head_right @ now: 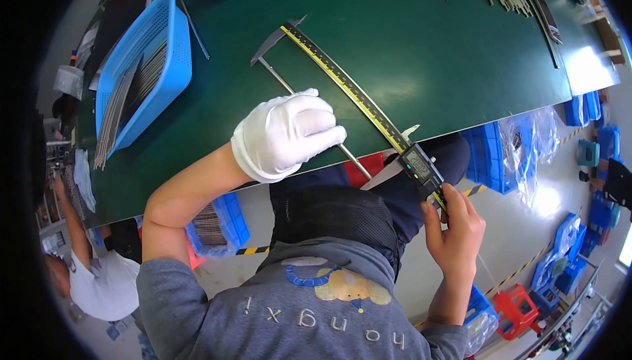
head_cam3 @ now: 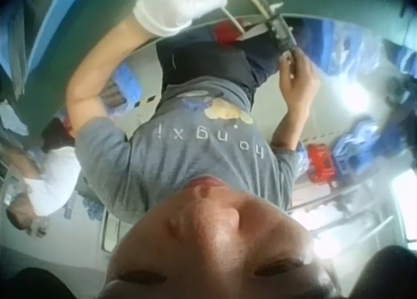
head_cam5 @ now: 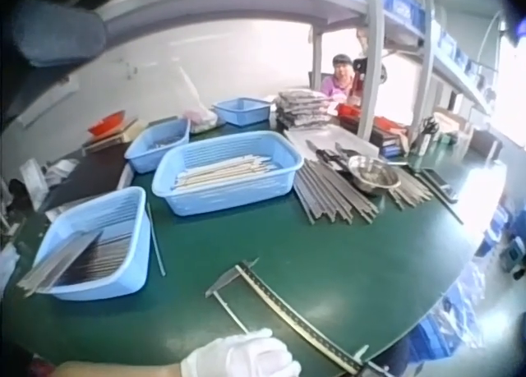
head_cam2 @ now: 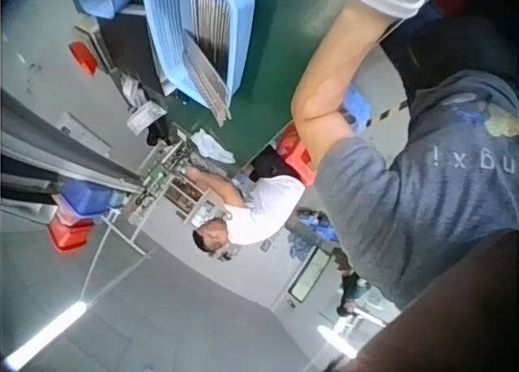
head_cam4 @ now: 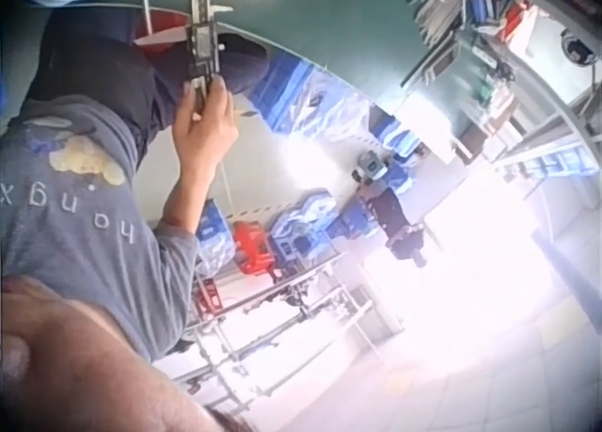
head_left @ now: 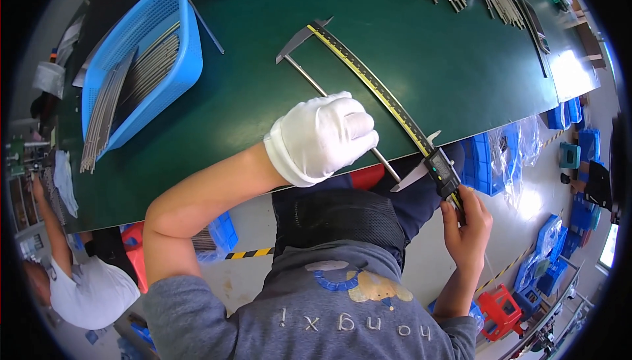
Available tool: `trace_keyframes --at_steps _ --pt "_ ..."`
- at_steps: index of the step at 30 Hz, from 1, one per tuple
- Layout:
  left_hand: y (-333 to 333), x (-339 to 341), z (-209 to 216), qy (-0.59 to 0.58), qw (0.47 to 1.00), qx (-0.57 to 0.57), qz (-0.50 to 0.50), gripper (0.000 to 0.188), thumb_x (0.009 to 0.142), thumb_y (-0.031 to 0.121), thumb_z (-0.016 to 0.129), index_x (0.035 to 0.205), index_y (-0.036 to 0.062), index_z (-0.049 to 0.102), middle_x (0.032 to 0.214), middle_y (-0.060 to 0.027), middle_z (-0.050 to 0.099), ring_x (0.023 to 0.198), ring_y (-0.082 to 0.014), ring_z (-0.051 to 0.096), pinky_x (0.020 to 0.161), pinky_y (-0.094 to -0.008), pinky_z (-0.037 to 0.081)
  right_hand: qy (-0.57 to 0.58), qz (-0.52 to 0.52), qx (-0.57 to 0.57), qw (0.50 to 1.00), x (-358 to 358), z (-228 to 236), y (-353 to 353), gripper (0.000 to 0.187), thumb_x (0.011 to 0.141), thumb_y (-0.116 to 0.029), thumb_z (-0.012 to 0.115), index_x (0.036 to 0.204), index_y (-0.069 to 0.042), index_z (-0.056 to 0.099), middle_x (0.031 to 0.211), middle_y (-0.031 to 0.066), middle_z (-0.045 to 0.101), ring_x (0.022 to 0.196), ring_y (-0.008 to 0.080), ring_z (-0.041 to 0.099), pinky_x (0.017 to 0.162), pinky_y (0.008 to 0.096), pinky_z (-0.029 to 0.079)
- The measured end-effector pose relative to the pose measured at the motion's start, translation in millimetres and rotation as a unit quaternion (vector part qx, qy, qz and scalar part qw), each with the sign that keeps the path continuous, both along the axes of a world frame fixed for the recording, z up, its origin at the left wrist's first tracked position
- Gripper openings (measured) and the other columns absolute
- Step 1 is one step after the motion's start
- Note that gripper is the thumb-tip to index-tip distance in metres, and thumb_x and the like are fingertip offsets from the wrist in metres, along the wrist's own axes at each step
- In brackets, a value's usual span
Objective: The recorder uses a digital caliper to measure the length of several metal rods at a factory workbench.
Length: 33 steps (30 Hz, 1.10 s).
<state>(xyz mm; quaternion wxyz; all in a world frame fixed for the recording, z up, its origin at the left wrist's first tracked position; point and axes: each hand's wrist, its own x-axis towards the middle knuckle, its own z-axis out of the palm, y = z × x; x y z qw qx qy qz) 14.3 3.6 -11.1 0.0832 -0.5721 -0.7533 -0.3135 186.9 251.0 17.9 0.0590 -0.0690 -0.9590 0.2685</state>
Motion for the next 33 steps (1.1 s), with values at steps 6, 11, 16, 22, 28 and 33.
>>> trace_keyframes --at_steps 6,11,16,22,28,33 --pt "0.8 -3.2 4.9 0.01 1.0 -0.015 0.01 0.031 0.059 0.003 0.064 0.09 0.005 0.065 0.079 -0.0064 0.057 0.079 -0.0257 0.06 0.073 -0.0401 0.055 -0.001 -0.015 -0.012 1.0 -1.8 0.1 -1.8 0.03 0.075 -0.008 0.07 0.102 0.0 0.06 0.075 0.0105 0.06 0.052 0.0181 0.055 0.051 0.0279 0.044" --pt "-3.3 -4.6 11.2 0.002 0.999 -0.03 0.01 0.03 0.061 0.0 0.063 0.09 0.0055 0.067 0.082 -0.0072 0.058 0.08 -0.0257 0.061 0.079 -0.0415 0.054 -0.002 -0.01 -0.018 1.0 -4.4 0.5 -4.7 0.027 0.076 -0.01 0.071 0.099 -0.002 0.06 0.074 0.0087 0.06 0.053 0.0189 0.057 0.05 0.0283 0.045" --pt "-2.7 -3.6 9.8 0.009 0.999 -0.039 0.019 0.032 0.059 -0.002 0.063 0.09 0.0061 0.068 0.084 -0.007 0.059 0.081 -0.0266 0.06 0.079 -0.0419 0.054 0.009 -0.009 -0.011 1.0 -2.4 -1.5 -2.3 0.027 0.077 -0.011 0.072 0.099 -0.002 0.06 0.074 0.009 0.061 0.054 0.0188 0.06 0.05 0.0278 0.046" --pt "-4.0 -2.8 12.3 0.008 0.999 -0.034 0.017 0.033 0.059 -0.003 0.063 0.09 0.0061 0.068 0.084 -0.0068 0.059 0.083 -0.027 0.06 0.08 -0.0413 0.053 0.009 -0.004 -0.01 1.0 -2.8 -1.9 -1.6 0.027 0.077 -0.013 0.072 0.099 -0.002 0.06 0.073 0.0093 0.06 0.054 0.0191 0.06 0.05 0.0279 0.046" --pt "-3.2 -5.2 14.2 -0.001 0.999 -0.048 0.006 0.035 0.058 -0.005 0.063 0.09 0.0065 0.068 0.084 -0.0063 0.059 0.083 -0.0268 0.06 0.08 -0.042 0.053 0.0 -0.012 0.01 1.0 -2.5 -2.8 -1.1 0.026 0.078 -0.019 0.072 0.096 -0.004 0.061 0.072 0.0086 0.061 0.056 0.0229 0.061 0.05 0.0306 0.047" --pt "-3.3 -8.5 16.8 0.023 0.998 -0.053 -0.01 0.037 0.058 -0.004 0.066 0.094 0.0071 0.067 0.087 -0.006 0.06 0.085 -0.0266 0.06 0.083 -0.045 0.051 0.003 -0.016 0.015 1.0 -3.1 -7.8 -1.9 0.028 0.079 -0.027 0.07 0.095 -0.007 0.061 0.077 0.0084 0.063 0.061 0.0283 0.062 0.051 0.0354 0.048"
